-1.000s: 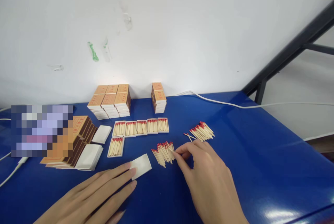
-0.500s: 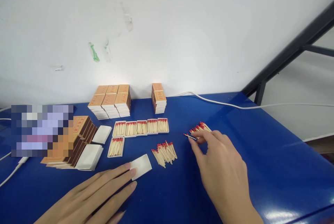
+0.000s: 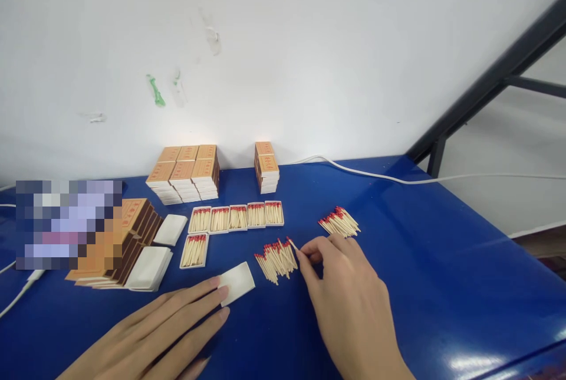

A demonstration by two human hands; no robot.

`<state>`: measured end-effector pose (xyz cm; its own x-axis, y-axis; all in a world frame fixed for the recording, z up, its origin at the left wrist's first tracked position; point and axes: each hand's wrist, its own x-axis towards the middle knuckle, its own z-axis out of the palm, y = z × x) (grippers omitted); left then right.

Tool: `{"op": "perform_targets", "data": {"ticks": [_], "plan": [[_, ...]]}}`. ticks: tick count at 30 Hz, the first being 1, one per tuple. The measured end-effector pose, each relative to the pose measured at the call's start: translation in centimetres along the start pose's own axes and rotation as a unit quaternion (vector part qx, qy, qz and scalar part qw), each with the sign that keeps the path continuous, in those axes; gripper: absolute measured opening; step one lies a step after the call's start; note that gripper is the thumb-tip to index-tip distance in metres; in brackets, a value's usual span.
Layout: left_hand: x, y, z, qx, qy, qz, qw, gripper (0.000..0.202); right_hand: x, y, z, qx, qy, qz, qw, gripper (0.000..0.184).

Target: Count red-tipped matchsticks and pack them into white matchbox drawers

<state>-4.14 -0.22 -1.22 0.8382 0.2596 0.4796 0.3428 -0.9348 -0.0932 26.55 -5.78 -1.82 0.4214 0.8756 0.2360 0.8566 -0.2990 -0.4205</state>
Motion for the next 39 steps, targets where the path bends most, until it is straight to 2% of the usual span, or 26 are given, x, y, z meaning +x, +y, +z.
{"op": "perform_targets", "data": {"ticks": [3,9,12,15,19,23,25,32,35,39], "plan": [[-0.2,0.2,0.2,0.001,0.012,-0.001,1.000,0.037,-0.2,-0.4,0.0,0.000,0.000,-0.010,1.000,0.050],[0.1,0.4,0.3,-0.015,0.007,-0.013,1.000,0.032,-0.4,-1.2,0.4,-0.049,0.049,-0.012,0.998,0.058],[0.5,0.6,0.7,-0.024,0.014,-0.027,0.999,0.042,-0.8,-1.9,0.9,-0.085,0.051,-0.035,0.994,0.065],[0.7,0.9,1.0,-0.028,0.018,-0.031,0.999,0.047,-1.0,-2.4,1.2,-0.088,0.042,-0.063,0.993,0.061],[0.2,1.0,1.1,-0.026,0.020,-0.026,0.999,0.045,-1.0,-2.2,1.2,-0.039,-0.003,-0.078,0.996,0.043],[-0.4,0.8,0.8,-0.015,0.015,-0.012,1.000,0.031,-0.8,-1.8,1.0,0.027,-0.048,-0.063,0.996,0.025],[-0.4,0.6,0.6,-0.010,0.019,-0.009,1.000,0.032,-0.5,-1.6,0.8,0.054,-0.076,-0.056,0.994,0.020],[0.4,0.0,0.0,-0.005,0.018,-0.001,1.000,0.038,1.3,-1.0,-0.5,0.073,-0.179,-0.088,0.977,0.014],[0.5,0.0,-0.2,-0.002,0.014,0.001,1.000,0.038,2.1,-0.8,-1.2,0.052,-0.193,-0.122,0.972,0.011],[0.5,0.2,-0.3,0.005,0.006,-0.004,1.000,0.038,2.7,-0.9,-1.7,0.031,-0.189,-0.163,0.968,0.021]]}}
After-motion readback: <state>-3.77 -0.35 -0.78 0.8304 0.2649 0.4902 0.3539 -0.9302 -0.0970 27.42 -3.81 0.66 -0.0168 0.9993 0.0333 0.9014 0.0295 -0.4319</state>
